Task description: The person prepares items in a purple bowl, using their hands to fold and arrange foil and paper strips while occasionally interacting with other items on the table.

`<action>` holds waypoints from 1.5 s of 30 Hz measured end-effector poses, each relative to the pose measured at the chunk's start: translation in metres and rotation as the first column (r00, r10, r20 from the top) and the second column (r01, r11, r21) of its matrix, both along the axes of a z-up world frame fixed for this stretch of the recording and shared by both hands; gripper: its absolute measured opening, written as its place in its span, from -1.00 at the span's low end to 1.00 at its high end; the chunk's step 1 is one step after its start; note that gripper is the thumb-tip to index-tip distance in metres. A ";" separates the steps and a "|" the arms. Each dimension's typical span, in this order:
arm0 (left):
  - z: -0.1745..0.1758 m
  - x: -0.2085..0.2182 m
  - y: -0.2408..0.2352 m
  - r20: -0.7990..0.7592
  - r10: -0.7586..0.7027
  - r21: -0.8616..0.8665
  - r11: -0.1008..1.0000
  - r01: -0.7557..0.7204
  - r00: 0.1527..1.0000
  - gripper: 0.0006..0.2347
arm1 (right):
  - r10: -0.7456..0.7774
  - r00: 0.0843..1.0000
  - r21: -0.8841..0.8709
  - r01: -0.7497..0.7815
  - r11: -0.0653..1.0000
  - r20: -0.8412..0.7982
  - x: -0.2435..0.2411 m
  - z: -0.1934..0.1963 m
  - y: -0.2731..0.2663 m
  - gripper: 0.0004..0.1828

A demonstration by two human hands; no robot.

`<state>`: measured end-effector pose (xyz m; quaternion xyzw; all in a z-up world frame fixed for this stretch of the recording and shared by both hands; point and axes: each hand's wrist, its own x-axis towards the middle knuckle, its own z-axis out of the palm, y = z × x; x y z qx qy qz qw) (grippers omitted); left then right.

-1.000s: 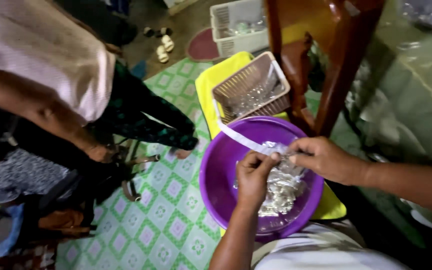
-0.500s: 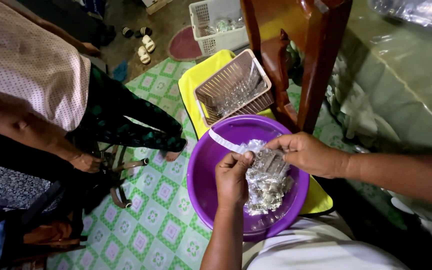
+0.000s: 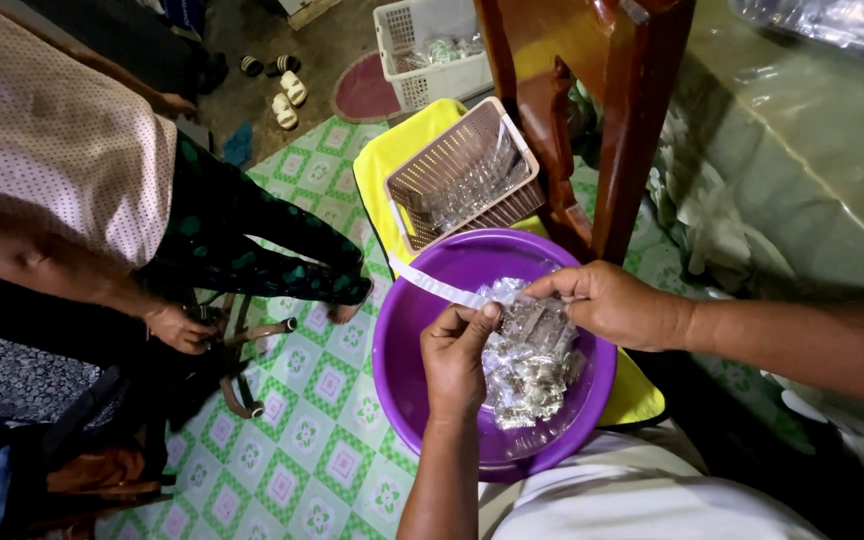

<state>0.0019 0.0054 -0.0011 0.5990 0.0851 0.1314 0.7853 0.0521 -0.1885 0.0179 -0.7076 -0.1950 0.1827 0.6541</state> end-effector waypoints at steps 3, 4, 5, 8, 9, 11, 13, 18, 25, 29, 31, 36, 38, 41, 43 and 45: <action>-0.005 0.000 0.001 0.015 0.006 0.007 1.000 -0.006 1.000 -0.82 | 0.003 1.000 0.017 -0.003 1.000 0.002 0.002 -0.004 0.000 -0.35; -0.007 0.001 0.001 0.028 0.012 0.003 1.000 -0.012 1.000 -0.82 | -0.001 1.000 0.018 0.001 1.000 0.010 0.003 -0.006 -0.001 -0.35; -0.008 0.001 0.001 0.030 0.013 0.002 1.000 -0.013 0.999 -0.82 | -0.001 1.000 0.018 0.001 1.000 0.012 0.002 -0.004 0.000 -0.35; -0.007 0.001 0.000 0.033 0.022 0.011 1.000 -0.022 0.999 -0.82 | -0.014 1.000 0.060 0.014 0.998 -0.014 -0.002 0.001 0.000 -0.33; -0.005 0.000 -0.002 0.031 0.024 0.009 1.000 -0.025 0.999 -0.82 | -0.014 0.999 0.060 0.016 0.998 -0.029 -0.003 0.001 0.000 -0.34; -0.014 0.001 -0.001 0.030 0.041 0.011 0.999 -0.041 0.999 -0.82 | 0.000 0.999 0.064 0.003 0.998 -0.042 -0.001 -0.022 -0.003 -0.36; -0.032 0.003 0.006 0.016 0.036 0.040 0.999 -0.036 0.999 -0.84 | -0.030 0.998 -0.029 0.028 0.999 -0.048 0.010 -0.069 -0.005 -0.38; -0.024 -0.002 0.005 -0.039 0.009 0.079 0.997 -0.005 0.999 -0.84 | -0.019 0.994 -0.058 0.012 0.998 -0.110 0.019 -0.085 -0.011 -0.44; -0.013 -0.011 0.000 -0.066 -0.101 0.142 0.984 0.109 0.993 -0.81 | 0.099 0.960 0.030 -0.095 0.995 -0.261 0.010 -0.028 -0.014 -0.39; -0.021 -0.011 -0.005 -0.052 -0.059 0.215 0.974 0.069 0.997 -0.82 | 0.074 0.966 0.011 -0.073 0.997 -0.247 0.007 -0.028 -0.013 -0.46; -0.020 -0.014 -0.009 -0.013 -0.136 0.266 0.954 0.135 0.991 -0.81 | 0.007 0.962 0.076 0.014 0.997 -0.273 0.007 -0.044 -0.013 -0.54; -0.035 -0.011 -0.020 0.023 -0.107 0.425 0.901 0.087 0.994 -0.82 | -0.059 0.997 -0.133 0.051 0.990 -0.057 0.016 -0.081 -0.023 -0.73; -0.036 -0.013 -0.022 0.078 -0.102 0.461 0.886 0.055 0.992 -0.82 | -0.055 0.997 -0.180 0.063 0.982 0.050 0.019 -0.095 -0.025 -0.79; -0.028 -0.017 -0.025 0.054 -0.119 0.442 0.893 0.084 0.991 -0.75 | -0.065 0.994 0.004 0.065 0.998 -0.090 0.022 -0.112 -0.028 -0.81; -0.026 -0.018 -0.025 0.087 -0.144 0.434 0.896 0.092 0.986 -0.76 | -0.080 0.996 -0.024 0.080 0.997 -0.028 0.024 -0.117 -0.031 -0.82; -0.057 -0.012 -0.015 0.106 -0.153 0.504 0.860 0.080 0.983 -0.78 | -0.079 0.997 -0.193 0.082 0.978 0.026 0.023 -0.100 -0.023 -0.80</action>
